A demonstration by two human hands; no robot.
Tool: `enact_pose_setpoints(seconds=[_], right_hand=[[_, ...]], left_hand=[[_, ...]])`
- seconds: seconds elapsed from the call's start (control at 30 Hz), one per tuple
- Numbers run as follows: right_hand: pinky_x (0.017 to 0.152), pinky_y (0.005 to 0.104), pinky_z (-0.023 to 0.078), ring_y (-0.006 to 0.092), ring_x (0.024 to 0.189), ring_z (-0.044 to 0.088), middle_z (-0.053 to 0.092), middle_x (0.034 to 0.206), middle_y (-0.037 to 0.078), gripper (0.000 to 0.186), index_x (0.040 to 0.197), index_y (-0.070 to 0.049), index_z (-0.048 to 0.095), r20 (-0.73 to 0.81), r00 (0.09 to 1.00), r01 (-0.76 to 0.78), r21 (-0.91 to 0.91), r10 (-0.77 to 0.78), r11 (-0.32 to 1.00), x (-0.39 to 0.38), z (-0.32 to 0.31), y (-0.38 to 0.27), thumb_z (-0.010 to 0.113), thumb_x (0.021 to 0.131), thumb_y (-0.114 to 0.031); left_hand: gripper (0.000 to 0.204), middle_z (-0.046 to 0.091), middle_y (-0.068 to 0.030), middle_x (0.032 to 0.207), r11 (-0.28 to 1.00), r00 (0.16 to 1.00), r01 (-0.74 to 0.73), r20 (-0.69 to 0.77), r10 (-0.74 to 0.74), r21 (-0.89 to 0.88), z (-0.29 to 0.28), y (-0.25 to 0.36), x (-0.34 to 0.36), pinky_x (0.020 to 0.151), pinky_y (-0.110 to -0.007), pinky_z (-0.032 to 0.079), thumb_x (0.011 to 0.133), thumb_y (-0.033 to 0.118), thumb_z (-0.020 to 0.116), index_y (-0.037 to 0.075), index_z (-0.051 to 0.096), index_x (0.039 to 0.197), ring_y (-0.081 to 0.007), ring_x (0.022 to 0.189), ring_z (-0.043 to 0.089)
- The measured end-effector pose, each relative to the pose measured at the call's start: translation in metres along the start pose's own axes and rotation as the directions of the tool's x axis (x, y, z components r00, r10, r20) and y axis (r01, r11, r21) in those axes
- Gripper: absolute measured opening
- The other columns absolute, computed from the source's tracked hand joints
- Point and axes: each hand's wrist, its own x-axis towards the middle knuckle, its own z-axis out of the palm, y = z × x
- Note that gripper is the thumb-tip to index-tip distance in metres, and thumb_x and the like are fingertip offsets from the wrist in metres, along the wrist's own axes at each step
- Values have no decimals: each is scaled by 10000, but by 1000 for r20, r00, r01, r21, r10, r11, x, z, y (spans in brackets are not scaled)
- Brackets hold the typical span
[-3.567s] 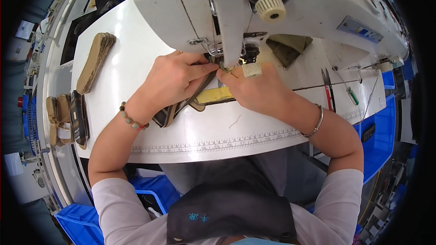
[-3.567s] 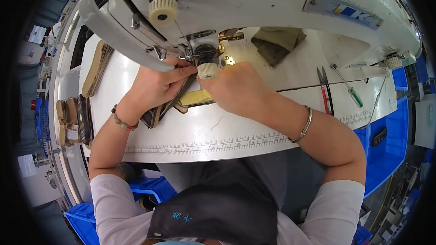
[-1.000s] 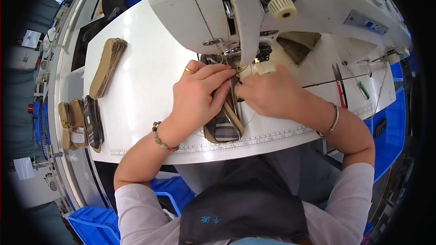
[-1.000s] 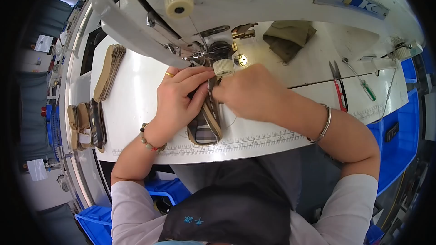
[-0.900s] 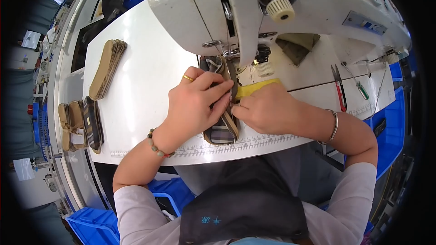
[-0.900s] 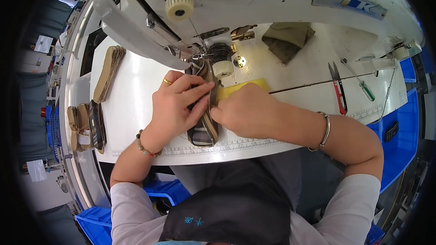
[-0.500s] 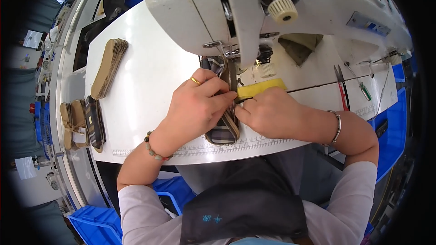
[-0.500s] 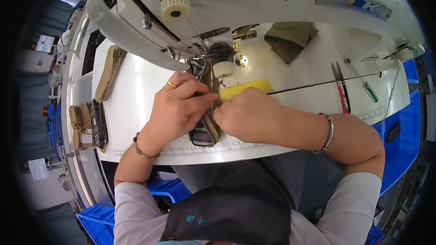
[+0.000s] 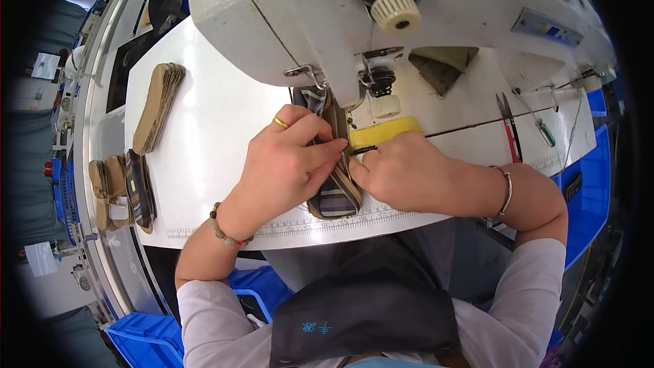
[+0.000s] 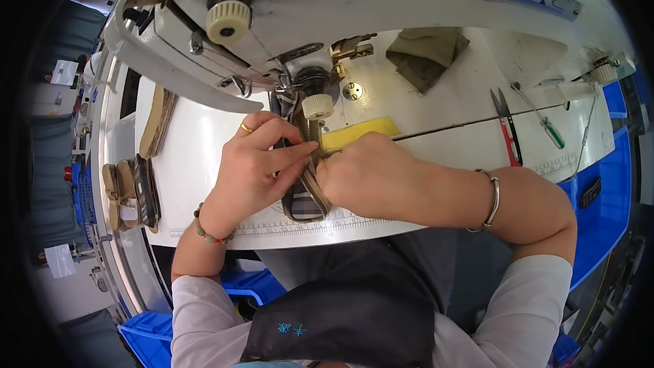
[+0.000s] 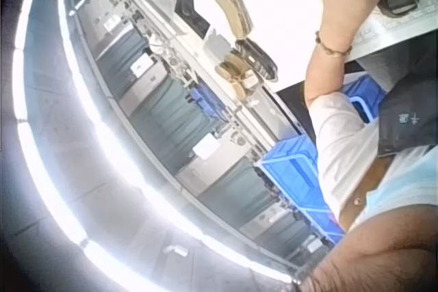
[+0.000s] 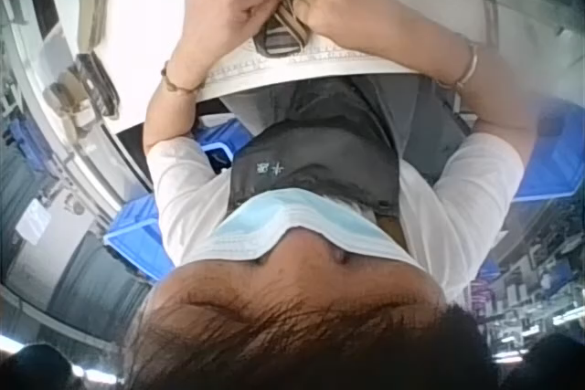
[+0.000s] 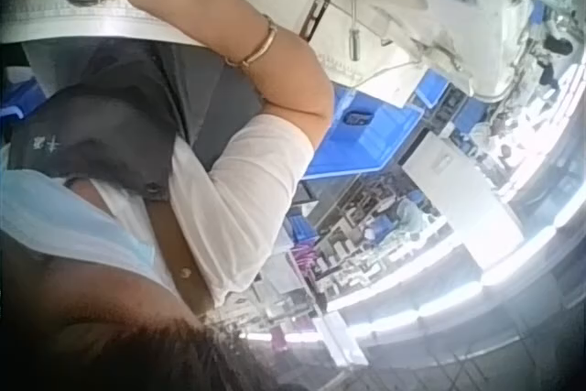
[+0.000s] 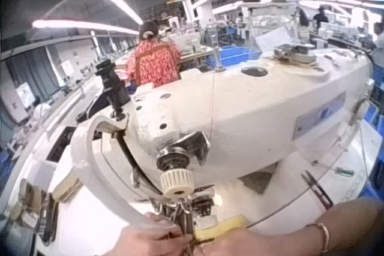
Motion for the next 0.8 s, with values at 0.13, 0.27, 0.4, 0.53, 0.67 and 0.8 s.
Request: enact_pose_setpoints(seconds=[0.13, 0.27, 0.4, 0.53, 0.67, 0.8], right_hand=[[521, 361, 537, 240, 591, 688, 658, 664, 83, 69, 773, -32, 641, 10, 1000, 14, -29, -14, 999, -2, -2, -1, 658, 765, -98], [488, 353, 521, 220, 557, 675, 638, 632, 77, 94, 793, -7, 640, 44, 998, 44, -79, -40, 996, -2, -8, -6, 660, 766, -96], [506, 326, 489, 184, 557, 640, 630, 673, 42, 372, 1131, 20, 714, 141, 989, 68, -127, -50, 990, -3, -10, -6, 645, 799, -134], [504, 330, 488, 183, 565, 643, 630, 678, 43, 371, 1126, 22, 714, 147, 988, 63, -142, -42, 988, -3, -8, -8, 646, 796, -134], [498, 346, 507, 198, 575, 669, 643, 669, 56, 260, 1017, 11, 694, 86, 996, 34, -135, -23, 990, -2, -4, -2, 648, 797, -118], [508, 362, 530, 211, 578, 686, 652, 654, 59, 173, 934, -7, 674, -22, 999, -29, -142, 26, 989, 1, 3, 8, 651, 793, -103]], left_hand=[[276, 652, -16, 923, 997, 994, 59, 94, -54, -48, -4, 1, 2, 799, -369, 540, 690, 43, 822, 109, 816, 958, -248, 908, 617], [269, 632, -31, 915, 993, 990, 40, 137, -25, -107, -9, 3, 1, 784, -368, 537, 717, 69, 813, 105, 815, 984, -264, 926, 605], [275, 624, -40, 918, 996, 988, 44, 149, -32, -76, -10, 6, 0, 780, -367, 537, 731, 77, 802, 102, 812, 1005, -271, 945, 600], [272, 614, -45, 924, 997, 988, 36, 154, -26, -67, -12, 6, -1, 779, -362, 531, 749, 92, 788, 101, 808, 1021, -265, 938, 597], [275, 607, -48, 912, 999, 991, 24, 132, -20, -27, -10, 2, 4, 784, -365, 514, 766, 103, 777, 107, 810, 1039, -250, 900, 595], [290, 614, -49, 916, 999, 989, 45, 141, -41, -30, -7, -9, 9, 796, -367, 503, 775, 107, 771, 119, 813, 1062, -244, 878, 600]])
